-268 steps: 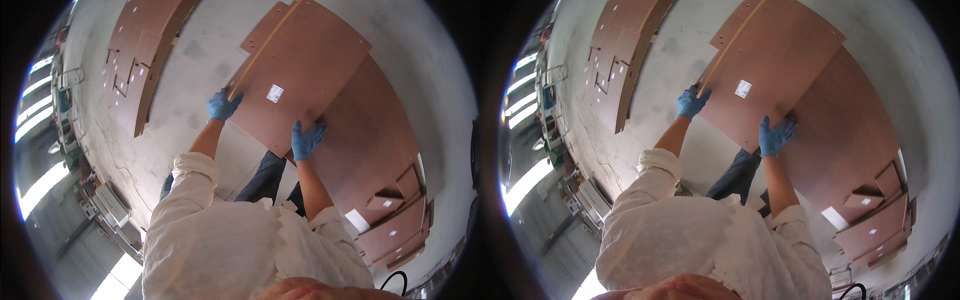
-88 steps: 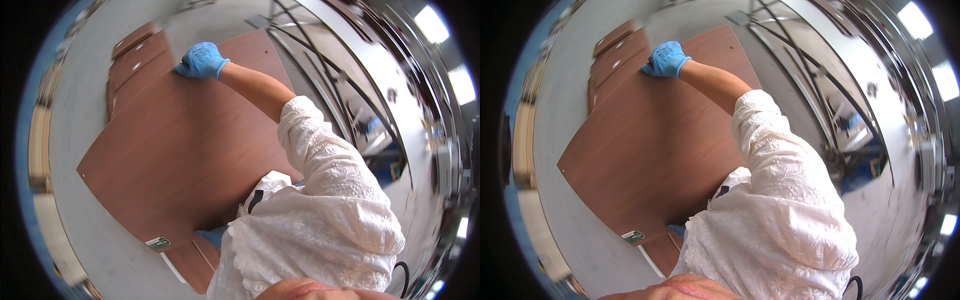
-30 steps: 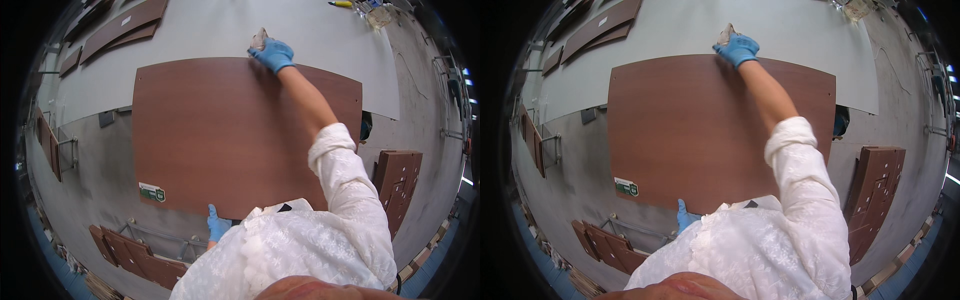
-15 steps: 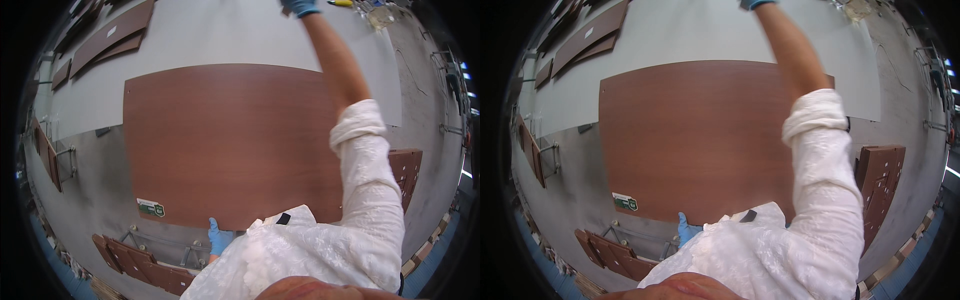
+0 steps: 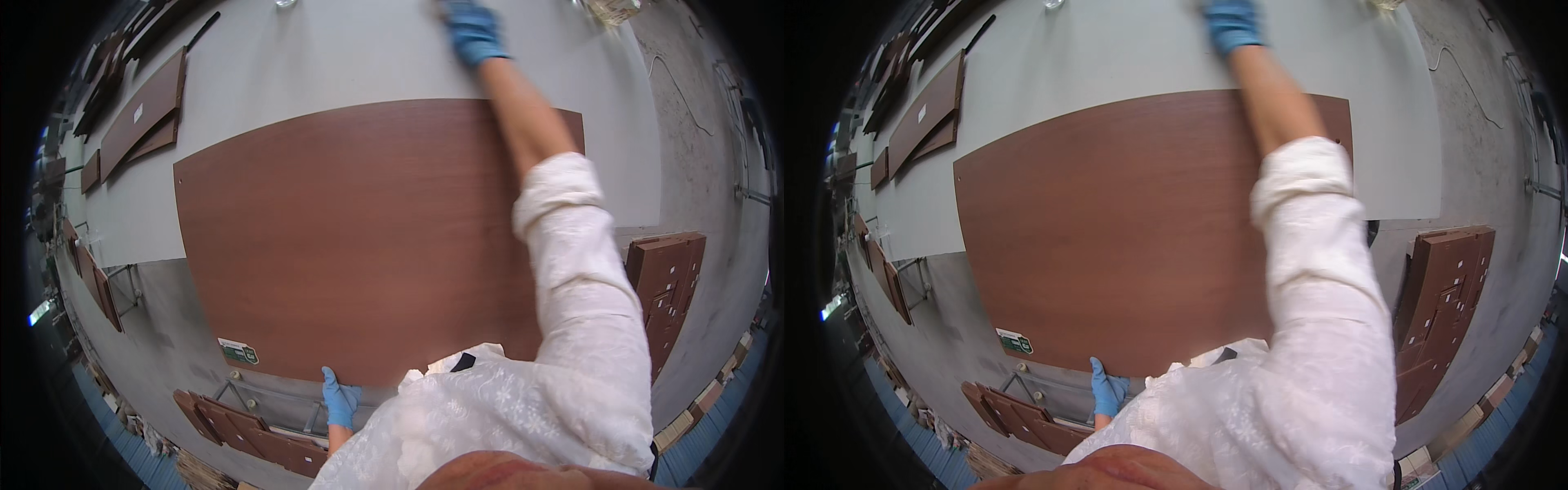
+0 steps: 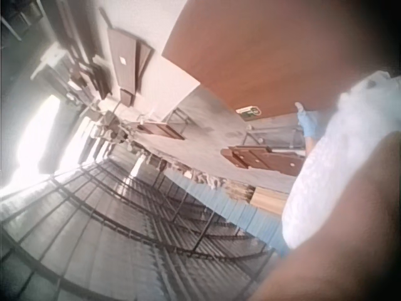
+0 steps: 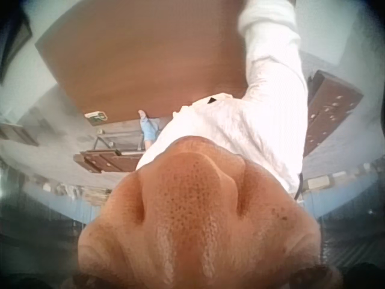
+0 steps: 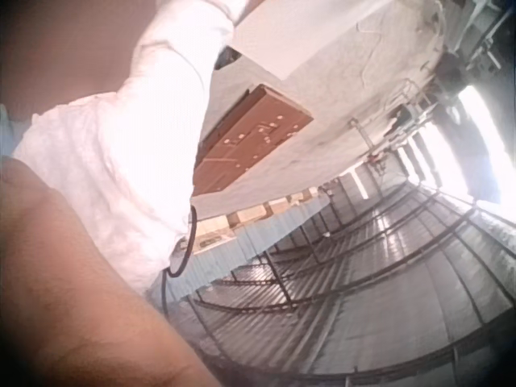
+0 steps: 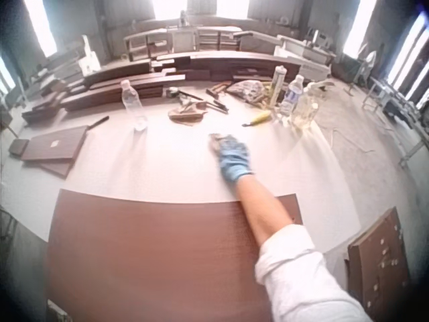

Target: The person handles brown wood panels, wiping surfaces with a cloth, marking edges with a marker, and applying a sealant from a tube to the edges. The person then wipes the applied sealant and stacks the finished panel with others.

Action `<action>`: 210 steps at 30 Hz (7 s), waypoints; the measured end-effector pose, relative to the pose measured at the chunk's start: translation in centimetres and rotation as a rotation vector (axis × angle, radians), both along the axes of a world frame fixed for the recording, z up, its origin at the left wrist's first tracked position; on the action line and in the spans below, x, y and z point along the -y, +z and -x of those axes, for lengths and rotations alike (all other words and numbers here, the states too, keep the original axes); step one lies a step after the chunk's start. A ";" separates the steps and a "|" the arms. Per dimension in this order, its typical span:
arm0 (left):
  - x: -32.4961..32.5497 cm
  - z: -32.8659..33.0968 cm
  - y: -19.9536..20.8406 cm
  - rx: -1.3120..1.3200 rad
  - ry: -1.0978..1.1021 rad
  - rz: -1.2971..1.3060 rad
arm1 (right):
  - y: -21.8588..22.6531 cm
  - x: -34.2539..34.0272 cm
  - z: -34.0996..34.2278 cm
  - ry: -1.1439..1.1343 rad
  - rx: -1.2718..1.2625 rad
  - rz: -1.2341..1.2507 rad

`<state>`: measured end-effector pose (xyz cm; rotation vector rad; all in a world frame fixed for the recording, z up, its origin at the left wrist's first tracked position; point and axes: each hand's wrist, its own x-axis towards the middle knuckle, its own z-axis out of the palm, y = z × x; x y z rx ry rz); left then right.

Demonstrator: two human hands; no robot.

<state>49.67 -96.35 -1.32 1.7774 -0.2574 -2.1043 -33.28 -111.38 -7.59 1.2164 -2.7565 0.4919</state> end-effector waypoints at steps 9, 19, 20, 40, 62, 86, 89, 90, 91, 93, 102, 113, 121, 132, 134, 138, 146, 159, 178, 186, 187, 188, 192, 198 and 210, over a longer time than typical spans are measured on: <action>2.3 11.2 0.5 0.039 -0.051 -0.011 | 4.7 -55.5 16.6 -1.178 -0.069 0.108; 2.5 24.9 -1.5 -0.130 -0.124 0.021 | 7.1 -27.5 -2.0 -0.023 -0.158 0.346; 2.1 26.0 -1.8 -0.138 -0.123 0.018 | 6.9 -24.1 -4.9 0.061 -0.032 0.376; 19.6 28.4 1.2 1.025 -0.999 1.631 | 0.9 -22.0 7.9 -0.489 -0.519 -0.004; 24.7 31.5 0.2 0.870 -1.422 1.368 | 3.1 32.7 -30.9 0.512 0.048 0.303; 29.0 7.5 2.1 0.791 -0.778 1.092 | 6.0 15.0 -42.7 0.866 0.260 0.144; 25.6 5.6 -1.8 0.887 -0.431 0.702 | 6.3 4.3 -33.1 0.368 0.148 0.035; 24.7 5.7 -2.6 0.728 -0.381 0.628 | 6.4 -0.5 -29.1 0.172 -0.069 0.035; 23.9 6.1 -3.6 0.570 -0.309 0.470 | 6.5 -5.8 -25.3 -0.043 -0.109 0.072; 23.3 7.3 -4.8 0.317 -0.184 0.303 | 6.9 -17.3 -19.6 -0.297 -0.281 0.059; 23.6 8.9 -3.1 -0.020 -0.091 0.125 | 3.3 -21.4 -16.8 -0.823 -0.215 0.276; 25.1 6.0 -2.2 -0.303 -0.406 0.184 | 7.8 23.8 -64.1 0.853 0.344 -0.032; 27.0 5.1 -1.5 -0.299 -0.251 -0.180 | 7.3 22.2 -55.9 0.656 0.854 0.569; 28.0 5.3 -0.8 -0.333 -0.246 -0.217 | 4.5 19.4 -54.7 0.550 0.089 0.119; 28.0 5.3 -0.7 -0.308 -0.250 -0.222 | 4.4 17.6 -60.5 0.706 0.040 0.151; 28.2 5.3 0.0 -0.342 -0.230 -0.235 | 4.2 13.0 -58.2 0.649 0.218 0.220; 27.9 4.8 0.4 -0.302 -0.311 -0.121 | 9.5 -13.8 -39.1 -0.558 -0.109 0.200; 29.6 3.7 -0.8 -0.140 -0.277 -0.132 | 7.8 -7.1 -55.8 0.263 0.266 0.272; 26.8 8.9 -0.7 0.271 -0.023 0.078 | 8.6 -26.6 -43.9 0.087 0.196 -0.225; 28.8 8.6 -2.5 0.364 0.023 0.036 | 10.2 -46.2 -35.8 -0.624 0.239 0.317; 28.9 8.5 -2.8 0.359 0.014 0.052 | 10.3 -49.0 -34.0 -0.748 0.257 0.454; 28.8 8.4 -3.0 0.351 0.002 0.068 | 10.3 -50.4 -33.2 -0.719 -0.059 0.128; 29.0 7.5 -3.4 0.273 0.001 0.034 | 9.1 -44.8 -37.8 -0.615 -0.090 0.101; 28.0 7.1 -2.1 0.177 -0.032 0.013 | 8.0 -20.2 -49.4 0.199 -0.039 -0.022; 25.9 8.7 1.7 0.112 -0.046 0.004 | 8.6 -13.6 -30.5 -0.409 0.032 0.243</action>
